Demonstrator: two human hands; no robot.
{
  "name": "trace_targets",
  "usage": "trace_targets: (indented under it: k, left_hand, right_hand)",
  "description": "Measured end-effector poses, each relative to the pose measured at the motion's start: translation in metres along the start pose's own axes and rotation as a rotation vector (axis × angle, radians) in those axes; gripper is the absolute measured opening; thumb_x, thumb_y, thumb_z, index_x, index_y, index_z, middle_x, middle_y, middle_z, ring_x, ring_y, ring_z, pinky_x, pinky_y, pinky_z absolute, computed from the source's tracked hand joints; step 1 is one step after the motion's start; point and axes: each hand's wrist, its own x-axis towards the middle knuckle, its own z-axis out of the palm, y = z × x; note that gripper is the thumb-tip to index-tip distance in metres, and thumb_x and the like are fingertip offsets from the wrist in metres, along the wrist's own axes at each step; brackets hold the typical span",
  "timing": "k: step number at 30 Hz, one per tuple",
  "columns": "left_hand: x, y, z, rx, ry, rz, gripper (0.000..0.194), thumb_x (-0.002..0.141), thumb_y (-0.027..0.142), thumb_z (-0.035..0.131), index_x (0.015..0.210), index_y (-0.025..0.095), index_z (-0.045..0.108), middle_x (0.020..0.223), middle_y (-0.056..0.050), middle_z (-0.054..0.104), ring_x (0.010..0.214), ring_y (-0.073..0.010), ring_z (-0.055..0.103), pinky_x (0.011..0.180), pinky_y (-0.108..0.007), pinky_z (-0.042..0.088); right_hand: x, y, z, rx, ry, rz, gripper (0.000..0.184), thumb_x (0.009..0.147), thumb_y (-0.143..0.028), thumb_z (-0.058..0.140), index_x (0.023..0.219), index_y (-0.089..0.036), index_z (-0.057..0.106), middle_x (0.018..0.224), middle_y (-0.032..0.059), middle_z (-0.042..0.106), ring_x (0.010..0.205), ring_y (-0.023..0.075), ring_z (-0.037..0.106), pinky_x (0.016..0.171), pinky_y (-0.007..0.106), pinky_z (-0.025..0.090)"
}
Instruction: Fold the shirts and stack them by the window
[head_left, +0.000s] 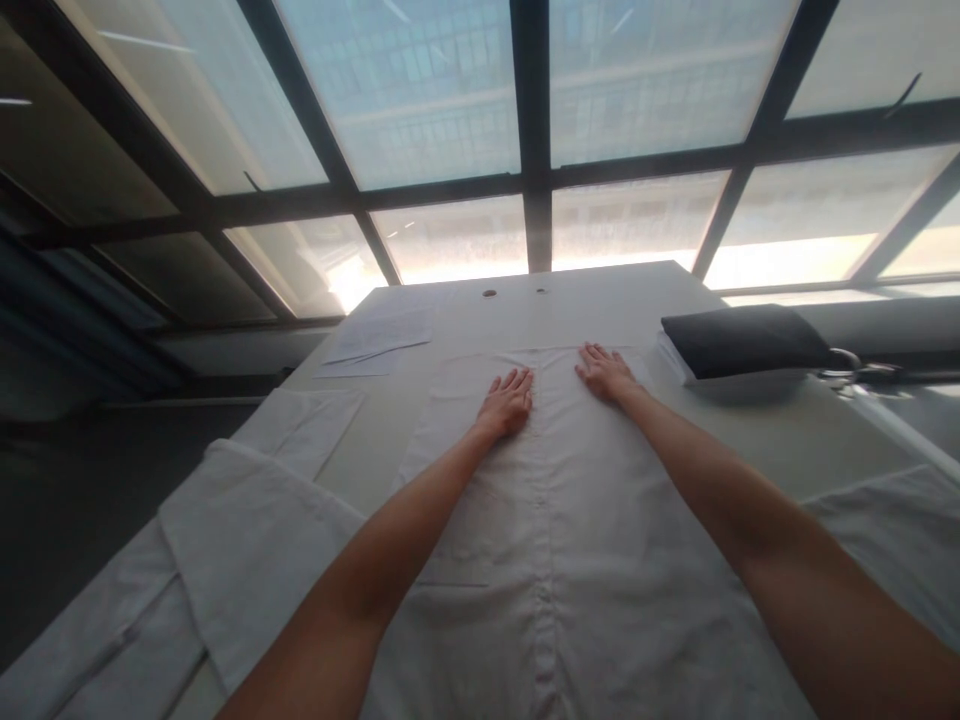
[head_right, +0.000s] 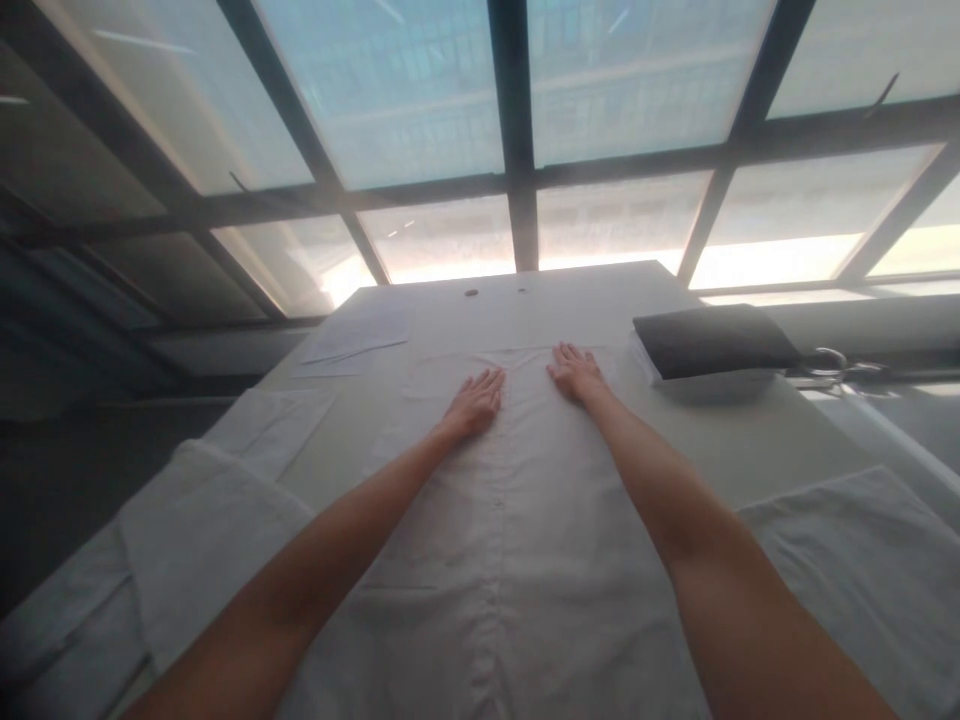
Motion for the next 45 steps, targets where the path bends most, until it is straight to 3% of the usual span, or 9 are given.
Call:
trace_targets:
  k: [7, 11, 14, 17, 24, 28, 31, 35, 45]
  left_hand:
    - [-0.001, 0.003, -0.003, -0.010, -0.005, -0.012, 0.060, 0.101, 0.034, 0.021, 0.159, 0.016, 0.024, 0.165, -0.003, 0.021, 0.153, -0.0219, 0.017, 0.124, -0.048, 0.016]
    - [-0.001, 0.004, -0.003, -0.005, -0.006, -0.016, 0.060, 0.101, 0.034, 0.021, 0.159, 0.017, 0.025, 0.165, -0.002, 0.021, 0.152, -0.0213, 0.018, 0.124, -0.047, 0.016]
    - [-0.001, 0.004, -0.003, 0.005, -0.001, -0.017, 0.060, 0.101, 0.034, 0.020, 0.159, 0.019, 0.024, 0.165, -0.002, 0.021, 0.153, -0.0212, 0.017, 0.123, -0.048, 0.017]
    - [0.000, 0.004, -0.002, 0.013, -0.003, -0.024, 0.060, 0.101, 0.034, 0.018, 0.159, 0.020, 0.025, 0.165, -0.002, 0.022, 0.153, -0.0208, 0.017, 0.123, -0.049, 0.017]
    - [0.002, 0.002, 0.002, 0.035, -0.019, -0.031, 0.061, 0.101, 0.035, 0.017, 0.159, 0.020, 0.022, 0.166, -0.001, 0.019, 0.153, -0.0197, 0.016, 0.124, -0.047, 0.017]
    - [0.003, 0.002, 0.004, 0.037, -0.019, -0.034, 0.061, 0.101, 0.036, 0.018, 0.159, 0.020, 0.022, 0.166, 0.000, 0.018, 0.153, -0.0195, 0.015, 0.124, -0.046, 0.016]
    - [0.003, 0.002, 0.005, 0.042, -0.009, -0.021, 0.061, 0.101, 0.036, 0.017, 0.159, 0.019, 0.021, 0.166, -0.001, 0.018, 0.153, -0.0201, 0.016, 0.124, -0.047, 0.016]
    - [0.003, 0.001, 0.004, 0.055, -0.014, -0.019, 0.060, 0.101, 0.035, 0.018, 0.159, 0.020, 0.022, 0.166, -0.002, 0.018, 0.153, -0.0210, 0.015, 0.123, -0.048, 0.017]
    - [0.027, -0.016, -0.005, 0.007, -0.064, 0.035, 0.063, 0.103, 0.048, 0.016, 0.158, 0.019, 0.022, 0.166, -0.005, 0.018, 0.153, -0.0202, 0.014, 0.123, -0.049, 0.016]
  right_hand:
    - [0.001, 0.040, -0.011, -0.011, 0.089, 0.241, 0.061, 0.104, -0.035, 0.031, 0.153, 0.002, 0.030, 0.160, 0.0284, 0.021, 0.150, 0.0303, 0.019, 0.117, 0.054, 0.014]
    - [-0.005, -0.002, -0.011, -0.024, 0.184, 0.203, 0.060, 0.103, -0.028, 0.026, 0.154, 0.004, 0.025, 0.163, 0.0253, 0.014, 0.152, 0.0287, 0.011, 0.120, 0.051, 0.006]
    - [-0.007, -0.053, 0.000, 0.002, 0.113, -0.054, 0.058, 0.102, -0.036, 0.029, 0.156, -0.012, 0.032, 0.164, 0.0111, 0.024, 0.151, 0.0186, 0.018, 0.121, 0.038, 0.014]
    - [-0.005, -0.088, 0.010, 0.055, 0.004, -0.261, 0.059, 0.103, -0.041, 0.023, 0.156, -0.016, 0.033, 0.164, 0.0101, 0.026, 0.151, 0.0200, 0.018, 0.121, 0.042, 0.015]
    - [0.015, -0.058, 0.001, 0.059, 0.018, 0.164, 0.066, 0.102, -0.044, 0.021, 0.156, -0.008, 0.028, 0.164, 0.0156, 0.021, 0.152, 0.0254, 0.017, 0.121, 0.052, 0.011]
    - [0.003, -0.044, -0.001, 0.062, 0.153, 0.368, 0.066, 0.102, -0.040, 0.019, 0.154, -0.001, 0.030, 0.163, 0.0197, 0.022, 0.151, 0.0291, 0.018, 0.120, 0.052, 0.015]
    - [-0.021, -0.056, 0.001, 0.075, 0.199, 0.218, 0.063, 0.102, -0.038, 0.019, 0.154, -0.003, 0.031, 0.163, 0.0182, 0.024, 0.151, 0.0270, 0.019, 0.120, 0.052, 0.017]
    - [-0.051, -0.079, 0.006, 0.059, 0.078, -0.083, 0.061, 0.103, -0.040, 0.022, 0.155, -0.011, 0.032, 0.164, 0.0140, 0.025, 0.151, 0.0245, 0.019, 0.120, 0.050, 0.016]
    - [-0.059, -0.084, 0.010, 0.043, 0.036, -0.065, 0.063, 0.103, -0.043, 0.023, 0.157, -0.013, 0.028, 0.165, 0.0117, 0.021, 0.151, 0.0244, 0.018, 0.121, 0.050, 0.011]
